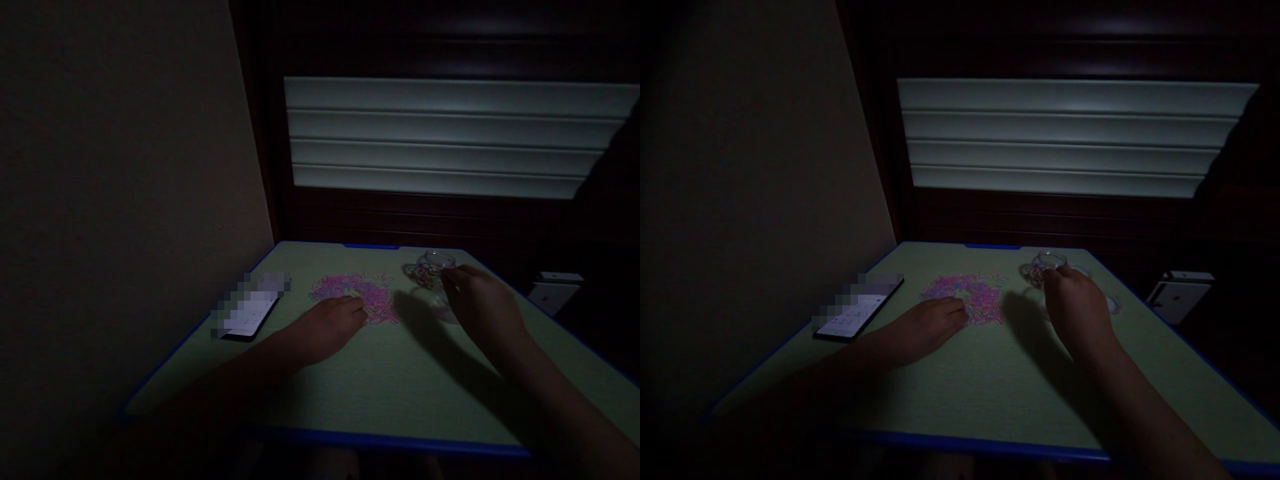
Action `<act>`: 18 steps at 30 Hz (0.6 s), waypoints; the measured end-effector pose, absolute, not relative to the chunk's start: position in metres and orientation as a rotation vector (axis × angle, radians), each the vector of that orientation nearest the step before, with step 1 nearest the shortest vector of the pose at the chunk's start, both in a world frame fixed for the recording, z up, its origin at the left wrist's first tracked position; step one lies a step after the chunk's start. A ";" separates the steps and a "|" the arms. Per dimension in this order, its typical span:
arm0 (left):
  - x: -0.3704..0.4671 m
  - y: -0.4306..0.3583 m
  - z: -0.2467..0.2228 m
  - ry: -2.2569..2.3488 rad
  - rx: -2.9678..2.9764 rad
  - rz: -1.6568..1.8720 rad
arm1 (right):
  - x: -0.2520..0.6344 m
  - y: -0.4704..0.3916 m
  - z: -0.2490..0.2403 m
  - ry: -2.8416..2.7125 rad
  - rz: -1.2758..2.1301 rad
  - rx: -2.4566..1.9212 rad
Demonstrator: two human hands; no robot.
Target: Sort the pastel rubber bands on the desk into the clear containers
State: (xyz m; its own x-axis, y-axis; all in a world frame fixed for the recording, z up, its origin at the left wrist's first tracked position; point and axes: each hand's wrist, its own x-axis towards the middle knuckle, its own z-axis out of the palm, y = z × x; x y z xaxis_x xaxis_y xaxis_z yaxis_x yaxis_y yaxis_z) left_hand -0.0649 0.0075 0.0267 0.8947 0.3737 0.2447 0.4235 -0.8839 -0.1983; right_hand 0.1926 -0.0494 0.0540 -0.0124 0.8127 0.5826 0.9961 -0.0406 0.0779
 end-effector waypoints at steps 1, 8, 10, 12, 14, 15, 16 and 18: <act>-0.065 0.007 0.026 -0.595 -2.817 -0.293 | 0.190 -0.049 0.053 -1.884 -0.634 -1.833; -0.064 0.010 0.021 -0.638 -2.798 -0.258 | 0.181 -0.042 0.043 -1.955 -0.357 -1.564; -0.064 0.010 0.020 -0.656 -2.790 -0.241 | 0.181 -0.041 0.042 -1.982 -0.334 -1.566; -0.065 0.010 0.020 -0.675 -2.782 -0.209 | 0.181 -0.041 0.043 -1.994 -0.325 -1.568; -0.066 0.010 0.020 -0.702 -2.780 -0.177 | 0.181 -0.041 0.043 -1.999 -0.325 -1.562; -0.066 0.010 0.021 -0.717 -2.781 -0.165 | 0.181 -0.041 0.044 -2.002 -0.324 -1.554; -0.066 0.010 0.021 -0.732 -2.781 -0.156 | 0.181 -0.041 0.044 -2.006 -0.322 -1.547; -0.066 0.010 0.020 -0.745 -2.779 -0.140 | 0.181 -0.041 0.044 -2.011 -0.313 -1.540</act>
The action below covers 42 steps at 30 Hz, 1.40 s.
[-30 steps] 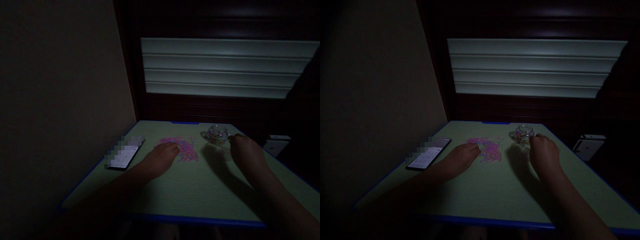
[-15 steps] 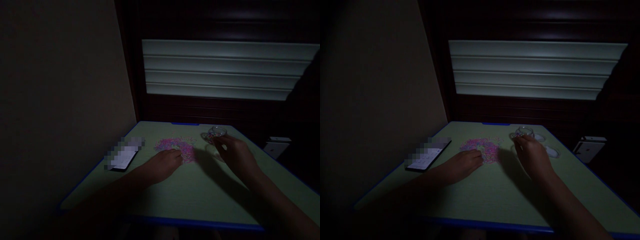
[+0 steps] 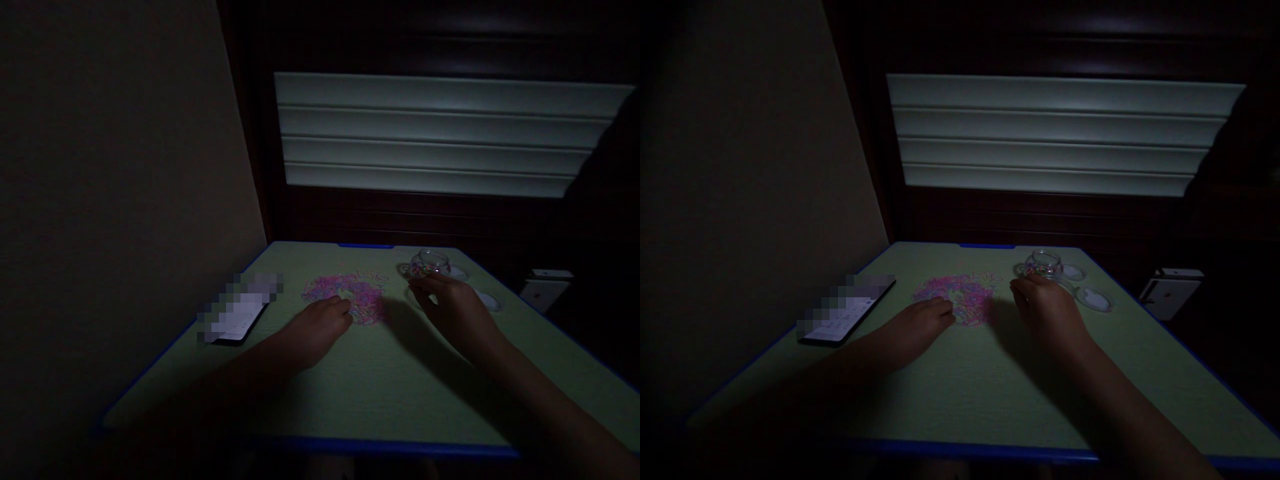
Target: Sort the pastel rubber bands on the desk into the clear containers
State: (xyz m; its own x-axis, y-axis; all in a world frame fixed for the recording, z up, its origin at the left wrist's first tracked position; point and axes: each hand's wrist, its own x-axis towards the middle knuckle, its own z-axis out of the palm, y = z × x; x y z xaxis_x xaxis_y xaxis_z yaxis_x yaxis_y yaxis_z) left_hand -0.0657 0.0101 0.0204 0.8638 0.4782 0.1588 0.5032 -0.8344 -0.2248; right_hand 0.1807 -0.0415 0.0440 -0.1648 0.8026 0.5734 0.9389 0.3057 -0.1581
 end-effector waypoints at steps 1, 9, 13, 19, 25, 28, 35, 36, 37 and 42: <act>-0.065 0.010 0.020 -0.748 -2.771 -0.132 | 0.180 -0.042 0.044 -2.012 -0.309 -1.542; -0.064 0.010 0.021 -0.708 -2.699 -0.138 | 0.182 -0.042 0.044 -2.015 -0.308 -1.528; -0.064 0.008 0.026 -0.671 -2.658 -0.218 | 0.182 -0.041 0.043 -2.047 -0.300 -1.489; -0.061 0.006 0.027 -0.632 -2.591 -0.353 | 0.171 -0.046 0.044 -2.277 -0.352 -1.182; -0.059 0.005 0.028 -0.563 -2.610 -0.449 | 0.159 -0.052 0.047 -2.406 -0.250 -1.086; -0.059 0.004 0.027 -0.511 -2.637 -0.485 | 0.156 -0.054 0.047 -2.448 -0.233 -1.042; -0.059 0.004 0.026 -0.486 -2.687 -0.509 | 0.158 -0.050 0.041 -2.470 -0.298 -1.015; -0.059 0.004 0.025 -0.488 -2.689 -0.500 | 0.158 -0.050 0.040 -2.473 -0.294 -1.019; -0.058 0.004 0.025 -0.487 -2.690 -0.491 | 0.159 -0.050 0.040 -2.475 -0.292 -1.024; -0.058 0.004 0.023 -0.485 -2.675 -0.465 | 0.158 -0.050 0.039 -2.477 -0.320 -1.045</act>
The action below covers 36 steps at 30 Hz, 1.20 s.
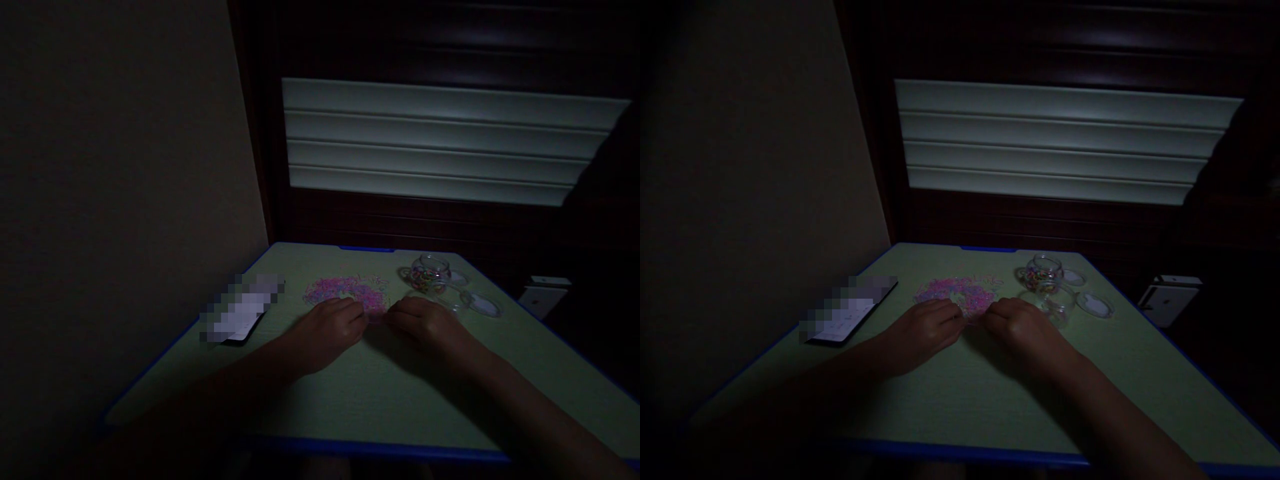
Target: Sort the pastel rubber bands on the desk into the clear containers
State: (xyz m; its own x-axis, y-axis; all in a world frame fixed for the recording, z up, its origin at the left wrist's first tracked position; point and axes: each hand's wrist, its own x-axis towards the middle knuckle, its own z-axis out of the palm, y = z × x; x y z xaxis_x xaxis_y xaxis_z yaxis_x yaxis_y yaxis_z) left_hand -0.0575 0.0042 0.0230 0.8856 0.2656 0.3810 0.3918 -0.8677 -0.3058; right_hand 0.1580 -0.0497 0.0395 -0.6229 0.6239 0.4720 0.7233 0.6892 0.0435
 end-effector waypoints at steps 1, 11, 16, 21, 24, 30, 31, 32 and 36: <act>-0.057 0.004 0.023 -0.484 -2.676 -0.459 | 0.157 -0.050 0.040 -2.476 -0.323 -1.042; -0.058 0.005 0.024 -0.485 -2.747 -0.452 | 0.156 -0.050 0.037 -2.488 -0.275 -1.134; -0.058 0.006 0.022 -0.474 -2.759 -0.489 | 0.156 -0.050 0.036 -2.474 -0.306 -1.113; -0.058 0.006 0.022 -0.494 -2.743 -0.477 | 0.154 -0.050 0.037 -2.472 -0.338 -1.130; -0.058 0.007 0.023 -0.510 -2.731 -0.462 | 0.157 -0.048 0.037 -2.451 -0.427 -1.179; -0.061 0.011 0.025 -0.547 -2.717 -0.447 | 0.171 -0.047 0.047 -2.261 -0.830 -1.512; -0.061 0.011 0.025 -0.554 -2.715 -0.444 | 0.175 -0.048 0.050 -2.211 -0.881 -1.599; -0.062 0.012 0.025 -0.559 -2.712 -0.443 | 0.178 -0.049 0.052 -2.139 -0.932 -1.685; -0.062 0.013 0.024 -0.563 -2.699 -0.453 | 0.191 -0.052 0.056 -2.000 -1.034 -1.937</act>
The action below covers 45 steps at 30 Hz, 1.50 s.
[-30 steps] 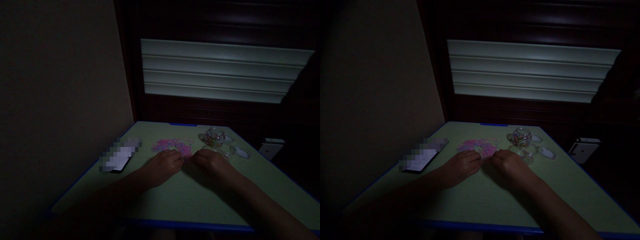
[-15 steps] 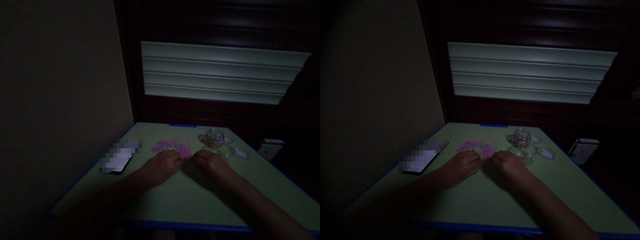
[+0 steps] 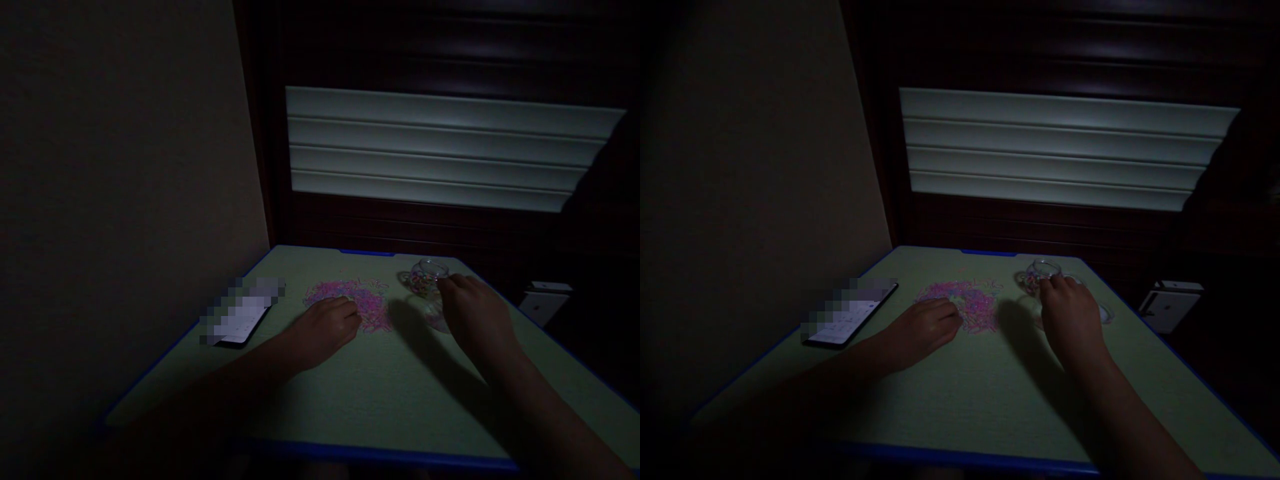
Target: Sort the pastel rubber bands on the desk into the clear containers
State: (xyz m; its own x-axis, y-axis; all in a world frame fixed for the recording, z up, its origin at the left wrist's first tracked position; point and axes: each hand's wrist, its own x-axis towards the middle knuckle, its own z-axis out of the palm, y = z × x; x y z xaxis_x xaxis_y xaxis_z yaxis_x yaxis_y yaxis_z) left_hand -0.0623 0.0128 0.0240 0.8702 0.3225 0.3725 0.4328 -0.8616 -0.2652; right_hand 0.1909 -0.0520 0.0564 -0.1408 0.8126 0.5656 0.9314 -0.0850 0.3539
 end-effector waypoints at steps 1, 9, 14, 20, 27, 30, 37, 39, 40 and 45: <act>-0.062 0.013 0.024 -0.563 -2.698 -0.455 | 0.193 -0.053 0.056 -1.975 -1.037 -1.989; -0.063 0.014 0.022 -0.554 -2.702 -0.474 | 0.193 -0.056 0.058 -1.895 -0.971 -2.218; -0.063 0.014 0.023 -0.558 -2.709 -0.483 | 0.191 -0.057 0.058 -1.915 -0.932 -2.207; -0.063 0.015 0.025 -0.545 -2.735 -0.465 | 0.189 -0.056 0.053 -1.957 -0.883 -2.147; -0.065 0.015 0.026 -0.607 -2.719 -0.422 | 0.191 -0.056 0.054 -1.942 -0.894 -2.115; -0.066 0.016 0.027 -0.627 -2.729 -0.390 | 0.189 -0.054 0.056 -1.974 -0.894 -2.042; -0.067 0.018 0.030 -0.769 -2.812 -0.293 | 0.174 -0.048 0.048 -2.376 -0.366 -1.408; -0.068 0.018 0.031 -0.824 -2.833 -0.268 | 0.170 -0.048 0.046 -2.432 -0.274 -1.367; -0.069 0.018 0.031 -0.848 -2.838 -0.259 | 0.169 -0.048 0.045 -2.445 -0.248 -1.360; -0.069 0.020 0.029 -0.855 -2.798 -0.266 | 0.168 -0.048 0.043 -2.459 -0.192 -1.384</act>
